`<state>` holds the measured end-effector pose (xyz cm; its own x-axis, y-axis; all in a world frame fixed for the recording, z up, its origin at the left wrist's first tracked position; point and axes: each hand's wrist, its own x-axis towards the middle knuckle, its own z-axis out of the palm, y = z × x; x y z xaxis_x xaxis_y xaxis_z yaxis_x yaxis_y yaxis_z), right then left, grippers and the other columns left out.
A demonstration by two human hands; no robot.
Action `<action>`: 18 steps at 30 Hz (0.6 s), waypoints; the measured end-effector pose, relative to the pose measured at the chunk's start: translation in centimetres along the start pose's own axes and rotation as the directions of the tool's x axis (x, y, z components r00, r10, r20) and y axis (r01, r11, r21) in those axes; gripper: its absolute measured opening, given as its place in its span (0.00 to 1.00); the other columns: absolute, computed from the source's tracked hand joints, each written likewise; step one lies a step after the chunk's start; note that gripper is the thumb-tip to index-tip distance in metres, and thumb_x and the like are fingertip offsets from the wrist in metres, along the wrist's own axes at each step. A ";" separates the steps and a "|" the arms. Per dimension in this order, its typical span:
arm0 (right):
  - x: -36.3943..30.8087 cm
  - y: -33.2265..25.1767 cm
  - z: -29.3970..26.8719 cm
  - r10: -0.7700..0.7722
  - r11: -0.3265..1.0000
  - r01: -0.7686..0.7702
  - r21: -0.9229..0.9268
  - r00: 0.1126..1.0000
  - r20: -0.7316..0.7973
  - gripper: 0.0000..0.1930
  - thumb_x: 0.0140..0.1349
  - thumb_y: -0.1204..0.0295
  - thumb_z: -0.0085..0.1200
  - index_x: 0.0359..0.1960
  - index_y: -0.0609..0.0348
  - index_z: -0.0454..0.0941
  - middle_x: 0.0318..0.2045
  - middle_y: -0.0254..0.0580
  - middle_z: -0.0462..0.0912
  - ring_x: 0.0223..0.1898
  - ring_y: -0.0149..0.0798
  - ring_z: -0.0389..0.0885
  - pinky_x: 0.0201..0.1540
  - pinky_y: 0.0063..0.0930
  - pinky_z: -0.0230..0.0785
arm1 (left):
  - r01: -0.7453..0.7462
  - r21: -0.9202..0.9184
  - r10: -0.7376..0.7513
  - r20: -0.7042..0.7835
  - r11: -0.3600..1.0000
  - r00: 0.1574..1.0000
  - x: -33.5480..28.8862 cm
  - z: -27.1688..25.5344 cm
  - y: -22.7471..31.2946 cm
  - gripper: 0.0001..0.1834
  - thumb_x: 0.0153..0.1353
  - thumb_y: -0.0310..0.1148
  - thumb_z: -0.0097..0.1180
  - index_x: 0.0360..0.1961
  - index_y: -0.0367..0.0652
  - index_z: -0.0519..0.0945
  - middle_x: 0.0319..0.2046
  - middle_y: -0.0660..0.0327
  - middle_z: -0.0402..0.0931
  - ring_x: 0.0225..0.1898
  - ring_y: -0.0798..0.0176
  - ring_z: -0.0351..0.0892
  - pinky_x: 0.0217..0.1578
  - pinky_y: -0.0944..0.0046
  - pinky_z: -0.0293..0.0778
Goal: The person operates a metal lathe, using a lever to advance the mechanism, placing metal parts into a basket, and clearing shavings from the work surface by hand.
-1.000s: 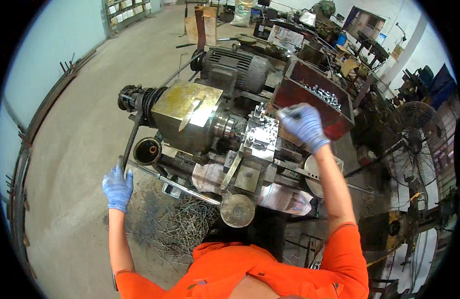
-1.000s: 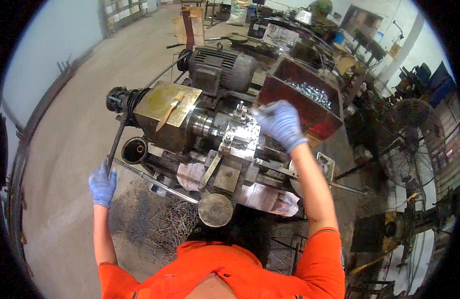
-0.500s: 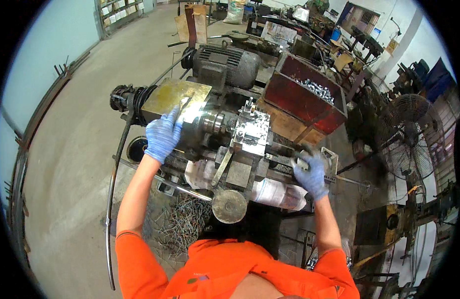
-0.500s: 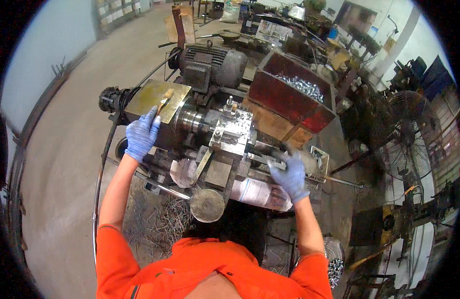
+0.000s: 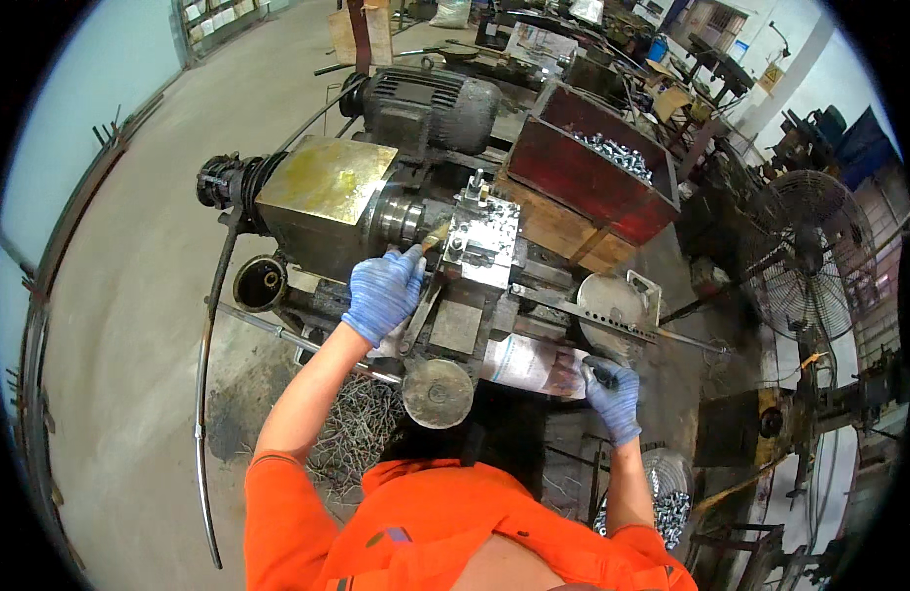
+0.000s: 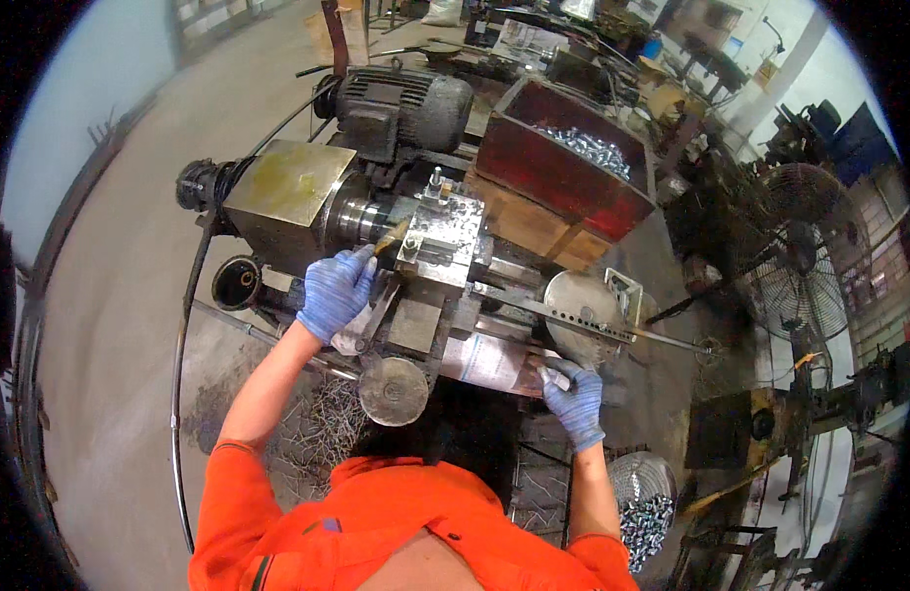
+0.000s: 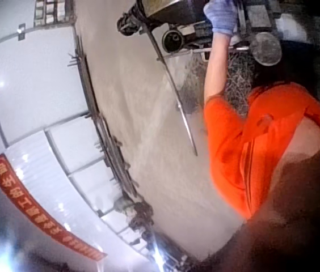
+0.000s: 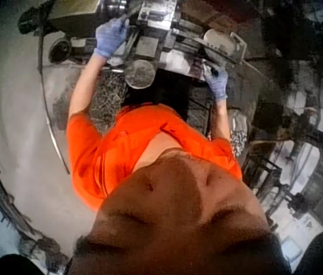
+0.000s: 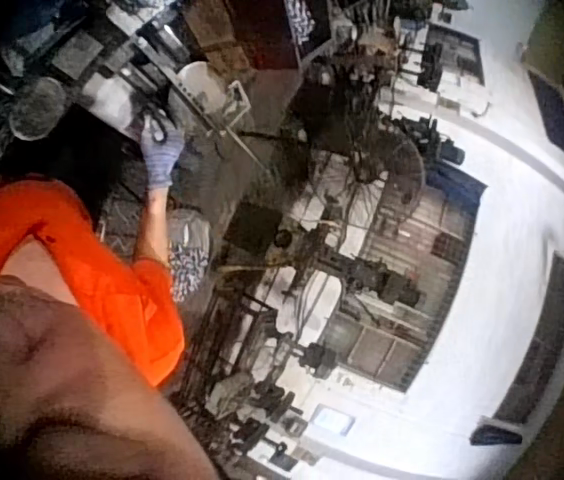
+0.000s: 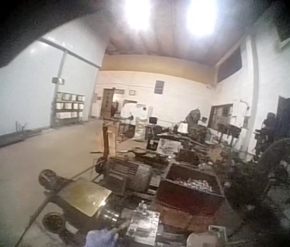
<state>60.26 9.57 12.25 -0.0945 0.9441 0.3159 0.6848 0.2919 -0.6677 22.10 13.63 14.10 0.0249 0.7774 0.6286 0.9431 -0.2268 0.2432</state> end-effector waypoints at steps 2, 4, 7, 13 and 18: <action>-0.1 0.6 0.0 0.012 1.000 -0.012 0.020 1.000 -0.011 0.09 0.48 0.75 0.61 0.32 0.64 0.82 0.30 0.49 0.83 0.35 0.39 0.81 0.43 0.28 0.70 | -0.009 0.024 0.009 -0.007 1.000 1.000 -0.5 0.7 -0.2 0.10 0.57 0.35 0.53 0.38 0.44 0.79 0.20 0.56 0.74 0.20 0.52 0.75 0.21 0.55 0.69; -0.3 0.7 -0.1 0.102 0.992 -0.102 0.069 0.995 0.008 0.09 0.47 0.75 0.62 0.32 0.63 0.82 0.32 0.49 0.82 0.38 0.40 0.80 0.46 0.28 0.69 | 0.016 0.057 -0.019 0.057 0.998 0.998 -0.8 0.3 -0.7 0.11 0.57 0.36 0.53 0.39 0.44 0.79 0.20 0.56 0.74 0.20 0.52 0.75 0.21 0.54 0.69; -0.8 1.8 -0.1 0.205 0.976 -0.206 0.072 0.978 0.033 0.09 0.47 0.76 0.62 0.32 0.62 0.83 0.36 0.48 0.82 0.40 0.41 0.80 0.47 0.28 0.69 | 0.007 0.059 -0.010 0.045 0.998 0.999 -0.8 -2.3 -0.4 0.11 0.58 0.35 0.53 0.40 0.44 0.78 0.20 0.56 0.74 0.19 0.53 0.74 0.20 0.55 0.69; -1.7 3.0 -0.1 0.154 0.985 -0.153 0.078 0.988 -0.003 0.08 0.46 0.76 0.63 0.31 0.61 0.83 0.36 0.48 0.82 0.41 0.40 0.79 0.47 0.29 0.68 | -0.020 0.017 0.024 -0.281 1.000 0.959 0.3 -7.7 -1.6 0.10 0.57 0.32 0.54 0.39 0.41 0.79 0.19 0.55 0.73 0.18 0.53 0.73 0.21 0.56 0.68; -2.7 2.3 -1.4 0.143 0.988 -0.140 0.061 0.989 -0.044 0.08 0.47 0.75 0.62 0.31 0.60 0.83 0.36 0.48 0.82 0.42 0.41 0.79 0.47 0.30 0.69 | 0.094 0.227 -0.029 -0.275 0.969 0.961 0.8 -7.1 -6.7 0.12 0.60 0.38 0.52 0.42 0.45 0.79 0.24 0.55 0.77 0.21 0.55 0.77 0.23 0.58 0.71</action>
<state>63.05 7.44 10.78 0.0364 0.9684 0.2468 0.6458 0.1657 -0.7453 13.41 11.59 18.18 -0.0948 0.5921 0.8003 0.9917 -0.0136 0.1276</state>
